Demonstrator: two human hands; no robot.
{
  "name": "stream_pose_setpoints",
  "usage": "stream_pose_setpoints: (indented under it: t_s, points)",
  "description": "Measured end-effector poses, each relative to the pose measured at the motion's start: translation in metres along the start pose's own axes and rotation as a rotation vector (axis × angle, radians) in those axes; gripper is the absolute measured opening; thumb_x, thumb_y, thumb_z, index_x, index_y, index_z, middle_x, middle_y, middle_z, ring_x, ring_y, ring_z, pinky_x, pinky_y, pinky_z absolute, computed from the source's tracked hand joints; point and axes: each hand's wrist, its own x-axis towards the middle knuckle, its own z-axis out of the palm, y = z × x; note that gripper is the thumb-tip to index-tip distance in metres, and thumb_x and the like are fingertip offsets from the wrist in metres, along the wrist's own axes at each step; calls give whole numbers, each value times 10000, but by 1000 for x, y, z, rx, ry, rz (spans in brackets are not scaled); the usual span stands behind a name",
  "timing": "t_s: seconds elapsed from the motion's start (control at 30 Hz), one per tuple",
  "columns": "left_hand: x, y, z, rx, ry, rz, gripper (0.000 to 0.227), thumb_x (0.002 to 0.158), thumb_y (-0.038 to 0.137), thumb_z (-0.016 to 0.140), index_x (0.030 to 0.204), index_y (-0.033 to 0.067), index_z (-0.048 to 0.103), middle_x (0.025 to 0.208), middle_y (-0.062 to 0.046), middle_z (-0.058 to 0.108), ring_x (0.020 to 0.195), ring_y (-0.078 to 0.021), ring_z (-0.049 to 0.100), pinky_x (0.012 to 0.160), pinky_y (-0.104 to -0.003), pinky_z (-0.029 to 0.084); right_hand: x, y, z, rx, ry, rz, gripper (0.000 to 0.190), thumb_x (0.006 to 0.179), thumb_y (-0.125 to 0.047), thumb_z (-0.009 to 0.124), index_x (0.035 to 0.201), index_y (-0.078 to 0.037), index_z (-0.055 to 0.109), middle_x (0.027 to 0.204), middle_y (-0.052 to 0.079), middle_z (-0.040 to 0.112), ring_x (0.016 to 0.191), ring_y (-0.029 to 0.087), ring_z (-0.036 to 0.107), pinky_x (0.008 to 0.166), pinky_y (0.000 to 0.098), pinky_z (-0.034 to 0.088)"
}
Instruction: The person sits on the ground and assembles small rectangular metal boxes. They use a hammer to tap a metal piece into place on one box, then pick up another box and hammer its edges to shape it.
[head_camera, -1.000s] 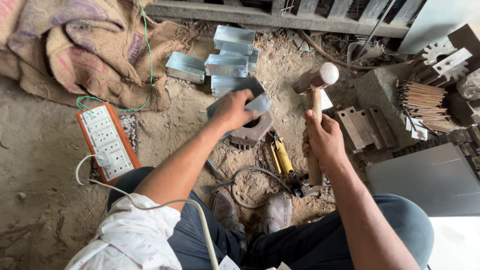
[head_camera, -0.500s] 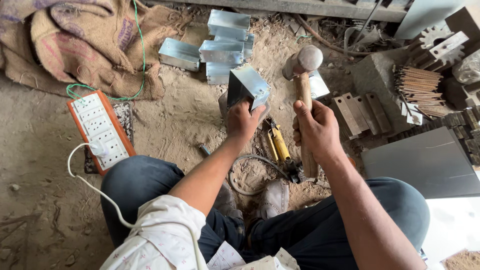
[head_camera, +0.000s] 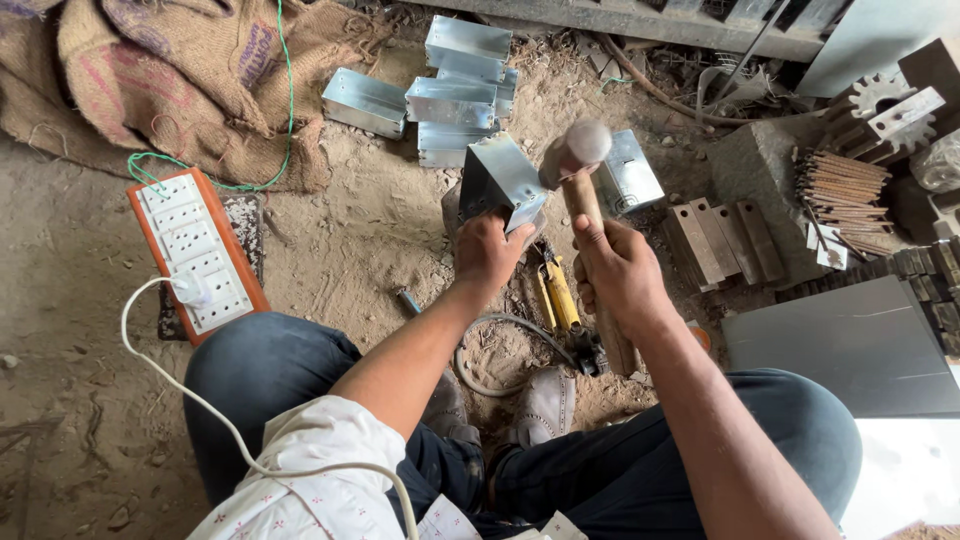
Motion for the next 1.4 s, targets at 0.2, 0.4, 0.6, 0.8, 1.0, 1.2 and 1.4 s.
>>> stream_pose_setpoints:
  t_s: [0.2,0.4,0.6,0.8,1.0,1.2,1.4]
  points:
    - [-1,0,4,-84,-58,-63,288,912,326,734,1028,62,748,971,-144,785,853,-285,769,881,-434,576,-7,-1,-22,141,-20,-105,356,1062,-385,522,952,-52,584,684,22,576,502,103,515,437,281,466]
    - [1,5,-3,-42,-49,-36,290,909,331,749,1030,67,756,968,-161,782,889,-305,758,914,-442,554,-2,0,-3,26,-21,95,310,1034,-386,496,993,-107,624,688,21,597,494,104,509,428,290,465]
    - [1,6,-3,-75,-43,-43,290,905,328,747,1039,71,759,987,-164,785,901,-306,757,941,-451,543,-9,2,-14,73,-58,17,332,1027,-398,512,987,-89,626,680,14,591,486,94,511,420,278,476]
    - [0,-2,3,-101,-47,-35,289,921,336,731,1048,78,752,998,-150,785,887,-288,769,924,-425,569,-6,2,-5,73,-27,-59,344,1033,-391,507,973,-66,604,650,16,573,465,111,495,395,294,460]
    - [0,-2,-1,-53,4,27,307,895,333,758,1040,62,762,957,-170,782,877,-313,753,920,-461,538,-5,4,-6,91,-50,34,320,1026,-388,503,963,-93,611,659,6,591,474,103,515,415,285,474]
    - [1,-5,6,-66,-20,-5,309,909,354,743,1033,71,760,955,-150,788,854,-284,764,902,-439,567,-2,13,-12,168,-95,-169,373,1066,-381,523,954,-29,575,664,27,583,468,102,510,407,288,461]
    - [1,0,1,-8,-30,10,306,914,349,752,1020,62,767,928,-164,780,848,-309,754,879,-449,566,-1,12,4,59,-72,64,349,1025,-394,518,981,-64,623,675,9,607,475,102,520,416,289,495]
